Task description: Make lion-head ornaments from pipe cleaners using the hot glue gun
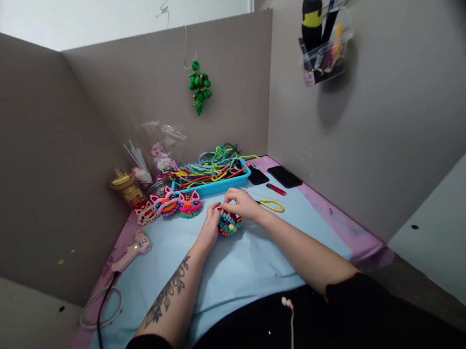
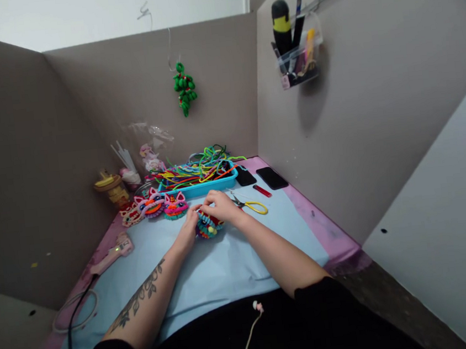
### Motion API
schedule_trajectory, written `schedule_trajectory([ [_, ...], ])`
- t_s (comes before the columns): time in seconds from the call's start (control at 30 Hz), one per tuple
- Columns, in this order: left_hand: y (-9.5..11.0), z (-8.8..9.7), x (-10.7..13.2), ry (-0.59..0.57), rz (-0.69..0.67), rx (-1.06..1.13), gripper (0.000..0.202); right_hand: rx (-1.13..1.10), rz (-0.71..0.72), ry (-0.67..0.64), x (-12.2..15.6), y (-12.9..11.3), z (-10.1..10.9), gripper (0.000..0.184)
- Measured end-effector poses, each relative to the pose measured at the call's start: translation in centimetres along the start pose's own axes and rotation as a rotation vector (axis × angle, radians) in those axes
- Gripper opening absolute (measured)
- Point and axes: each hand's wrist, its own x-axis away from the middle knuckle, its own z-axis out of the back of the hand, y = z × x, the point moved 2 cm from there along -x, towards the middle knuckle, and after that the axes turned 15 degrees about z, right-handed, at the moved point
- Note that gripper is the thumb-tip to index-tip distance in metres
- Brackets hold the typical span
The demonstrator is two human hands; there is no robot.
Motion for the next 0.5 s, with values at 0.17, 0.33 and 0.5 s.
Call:
schedule_trajectory([
  [0.17,0.0,0.2,0.0,0.034,0.065,0.053,0.045,-0.039,-0.043,0.019,0.2,-0.1,0.3,0.012],
  [0.33,0.8,-0.4,0.4,0.070,0.120,0.230,0.041,-0.101,-0.086,0.051,0.5,0.4,0.2,0.015],
  [0.5,1.3,-0.6,0.5,0.117,0.200,0.411,0.030,-0.145,-0.064,0.075,0.3,1.0,0.1,0.024],
])
